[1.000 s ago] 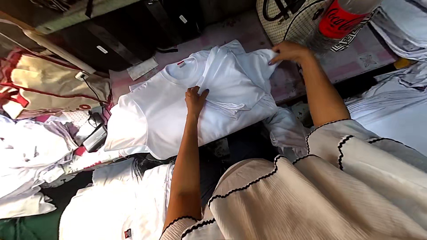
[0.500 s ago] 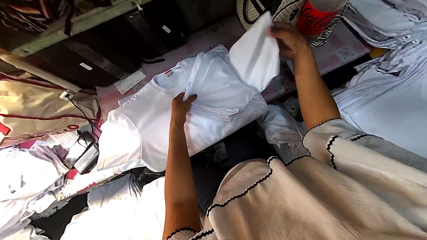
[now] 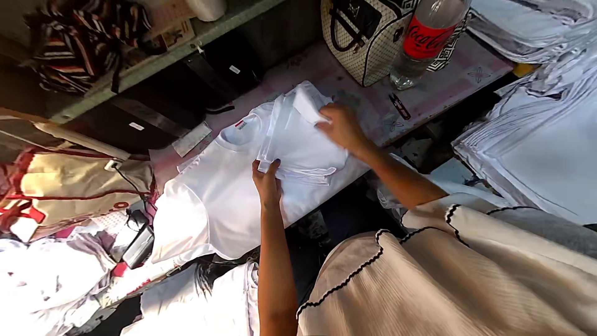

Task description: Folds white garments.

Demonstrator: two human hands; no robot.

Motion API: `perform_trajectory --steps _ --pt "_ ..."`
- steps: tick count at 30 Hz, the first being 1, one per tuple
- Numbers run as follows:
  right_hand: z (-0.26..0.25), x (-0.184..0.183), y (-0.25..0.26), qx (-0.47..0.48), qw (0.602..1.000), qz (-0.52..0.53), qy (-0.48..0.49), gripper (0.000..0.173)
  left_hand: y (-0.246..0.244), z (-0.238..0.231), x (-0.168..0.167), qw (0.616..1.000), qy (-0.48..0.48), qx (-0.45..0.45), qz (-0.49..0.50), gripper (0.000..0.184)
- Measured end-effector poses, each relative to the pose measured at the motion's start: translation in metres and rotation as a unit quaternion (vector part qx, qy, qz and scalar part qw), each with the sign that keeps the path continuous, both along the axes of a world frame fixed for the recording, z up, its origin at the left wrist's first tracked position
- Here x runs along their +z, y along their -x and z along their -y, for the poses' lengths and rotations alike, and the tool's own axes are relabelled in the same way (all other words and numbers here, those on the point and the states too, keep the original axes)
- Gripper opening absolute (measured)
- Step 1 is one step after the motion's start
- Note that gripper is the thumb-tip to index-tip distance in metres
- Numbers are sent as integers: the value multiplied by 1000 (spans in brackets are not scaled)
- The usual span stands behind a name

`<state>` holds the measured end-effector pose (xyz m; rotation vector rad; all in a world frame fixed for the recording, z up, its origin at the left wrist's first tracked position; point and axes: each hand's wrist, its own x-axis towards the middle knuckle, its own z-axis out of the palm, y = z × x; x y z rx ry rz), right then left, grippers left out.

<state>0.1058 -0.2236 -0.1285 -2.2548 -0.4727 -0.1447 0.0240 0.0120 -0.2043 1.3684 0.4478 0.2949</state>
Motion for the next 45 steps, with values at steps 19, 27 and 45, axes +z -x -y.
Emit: perform_trajectory --steps 19,27,45 --pt "5 -63 -164 190 967 -139 95 41 20 21 40 992 -46 79 81 61" --pt "9 -22 -151 358 913 -192 47 39 33 12 48 993 -18 87 81 55" --pt "3 -37 -68 228 918 -319 -63 36 57 4 63 994 12 90 58 51"
